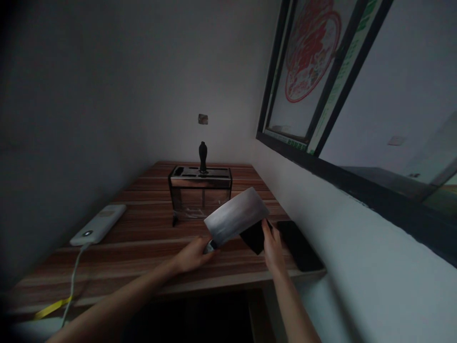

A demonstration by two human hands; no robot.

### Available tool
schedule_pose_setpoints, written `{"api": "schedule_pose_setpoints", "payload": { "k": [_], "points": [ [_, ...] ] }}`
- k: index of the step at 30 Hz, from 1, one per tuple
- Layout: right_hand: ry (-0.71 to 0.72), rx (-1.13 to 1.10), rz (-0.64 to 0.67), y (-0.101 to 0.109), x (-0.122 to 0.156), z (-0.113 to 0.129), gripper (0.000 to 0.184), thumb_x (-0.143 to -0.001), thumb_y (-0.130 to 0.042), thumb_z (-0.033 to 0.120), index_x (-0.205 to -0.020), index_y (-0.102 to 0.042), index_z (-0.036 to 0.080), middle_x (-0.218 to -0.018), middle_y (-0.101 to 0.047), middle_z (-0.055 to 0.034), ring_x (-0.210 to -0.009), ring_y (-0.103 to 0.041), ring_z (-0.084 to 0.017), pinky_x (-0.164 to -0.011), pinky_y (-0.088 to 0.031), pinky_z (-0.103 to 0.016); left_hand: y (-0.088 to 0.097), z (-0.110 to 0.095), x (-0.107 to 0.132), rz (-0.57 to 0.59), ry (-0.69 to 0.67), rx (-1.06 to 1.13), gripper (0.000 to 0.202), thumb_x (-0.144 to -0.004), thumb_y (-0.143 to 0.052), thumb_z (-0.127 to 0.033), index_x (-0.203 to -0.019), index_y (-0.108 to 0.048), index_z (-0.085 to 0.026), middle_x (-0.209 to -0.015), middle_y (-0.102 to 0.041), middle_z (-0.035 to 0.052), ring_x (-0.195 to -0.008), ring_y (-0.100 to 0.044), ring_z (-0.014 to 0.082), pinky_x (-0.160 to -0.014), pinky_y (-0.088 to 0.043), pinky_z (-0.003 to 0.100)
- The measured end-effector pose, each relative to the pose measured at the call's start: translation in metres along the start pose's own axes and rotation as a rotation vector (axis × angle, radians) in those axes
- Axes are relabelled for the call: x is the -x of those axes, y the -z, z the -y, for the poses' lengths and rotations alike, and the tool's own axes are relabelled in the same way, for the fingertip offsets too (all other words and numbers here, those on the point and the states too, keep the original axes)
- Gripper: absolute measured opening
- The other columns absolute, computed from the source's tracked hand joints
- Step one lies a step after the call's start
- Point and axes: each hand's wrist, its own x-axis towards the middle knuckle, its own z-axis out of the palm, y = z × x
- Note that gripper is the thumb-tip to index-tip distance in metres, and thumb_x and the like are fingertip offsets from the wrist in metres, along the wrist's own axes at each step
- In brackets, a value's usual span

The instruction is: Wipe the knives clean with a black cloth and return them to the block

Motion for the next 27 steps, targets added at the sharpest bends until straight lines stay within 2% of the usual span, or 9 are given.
{"api": "schedule_pose_setpoints", "payload": {
  "k": [3, 5, 8, 11, 14, 18, 21, 27],
  "points": [
    [-0.353, -0.063, -0.069, -0.008, 0.025, -0.002, 0.048, -0.076, -0.056, 0.057, -0.104, -0.065, 0.020, -0.107, -0.069, -0.0065, -0.102, -0.062, -0.022, -0.081, -0.050, -0.030, 0.001, -0.002, 0.000, 0.006, 0.025, -0.020, 0.020, -0.082, -0.047, -0.032, -0.080, -0.057, -0.015, -0.071, -0.062, 0.0018, -0.064, -0.056, 0.0132, -0.058, -0.038, 0.021],
    [-0.421, -0.047, -0.086, -0.013, 0.038, 0.002, 0.053, -0.072, -0.057, 0.062, -0.100, -0.067, 0.018, -0.107, -0.068, -0.0082, -0.106, -0.059, -0.024, -0.087, -0.046, -0.032, 0.002, -0.003, -0.001, 0.022, 0.020, -0.029, 0.018, -0.081, -0.047, -0.030, -0.081, -0.057, -0.015, -0.072, -0.062, 0.0018, -0.065, -0.056, 0.0132, -0.058, -0.038, 0.021],
    [-0.340, -0.049, -0.016, -0.019, 0.049, 0.010, 0.053, -0.066, -0.061, 0.063, -0.093, -0.069, 0.017, -0.105, -0.069, -0.0096, -0.106, -0.058, -0.026, -0.092, -0.043, -0.034, 0.002, -0.005, -0.001, 0.050, 0.004, -0.055, 0.013, -0.080, -0.046, -0.024, -0.082, -0.057, -0.016, -0.074, -0.064, 0.0020, -0.066, -0.058, 0.0134, -0.060, -0.040, 0.021],
    [-0.226, -0.005, 0.060, -0.022, 0.053, 0.018, 0.047, -0.067, -0.064, 0.058, -0.089, -0.070, 0.017, -0.099, -0.070, -0.0101, -0.100, -0.060, -0.026, -0.090, -0.042, -0.037, 0.002, -0.008, 0.000, 0.067, 0.000, -0.088, 0.013, -0.078, -0.046, -0.020, -0.086, -0.056, -0.017, -0.078, -0.066, 0.0027, -0.069, -0.060, 0.0142, -0.061, -0.041, 0.021],
    [-0.197, 0.041, 0.018, -0.023, 0.056, 0.019, 0.044, -0.069, -0.063, 0.056, -0.087, -0.069, 0.016, -0.094, -0.071, -0.0102, -0.094, -0.061, -0.026, -0.086, -0.044, -0.036, 0.002, -0.012, 0.002, 0.084, 0.013, -0.172, 0.019, -0.079, -0.046, -0.022, -0.096, -0.055, -0.018, -0.087, -0.068, 0.0050, -0.076, -0.064, 0.0172, -0.066, -0.044, 0.023],
    [-0.184, 0.060, -0.054, -0.023, 0.061, 0.014, 0.045, -0.066, -0.066, 0.055, -0.084, -0.068, 0.015, -0.090, -0.070, -0.0103, -0.088, -0.062, -0.025, -0.081, -0.046, -0.036, 0.003, -0.020, 0.004, 0.110, 0.094, -0.410, 0.028, -0.081, -0.048, -0.026, -0.107, -0.052, -0.017, -0.097, -0.069, 0.0108, -0.090, -0.065, 0.0250, -0.075, -0.047, 0.031],
    [-0.169, 0.037, -0.077, -0.023, 0.066, 0.011, 0.045, -0.066, -0.066, 0.055, -0.083, -0.068, 0.014, -0.087, -0.070, -0.0103, -0.085, -0.062, -0.024, -0.078, -0.046, -0.036, 0.004, -0.025, 0.005, 0.137, 0.124, -0.537, 0.033, -0.083, -0.047, -0.029, -0.114, -0.048, -0.016, -0.100, -0.069, 0.0128, -0.093, -0.065, 0.0271, -0.080, -0.047, 0.035],
    [-0.130, -0.008, -0.102, -0.019, 0.073, 0.012, 0.039, -0.066, -0.068, 0.052, -0.076, -0.067, 0.014, -0.077, -0.071, -0.0084, -0.077, -0.063, -0.023, -0.074, -0.047, -0.034, 0.009, -0.034, 0.003, 0.111, 0.131, -0.643, 0.038, -0.084, -0.049, -0.029, -0.120, -0.043, -0.015, -0.095, -0.070, 0.0120, -0.086, -0.067, 0.0289, -0.073, -0.050, 0.038]
  ]
}}
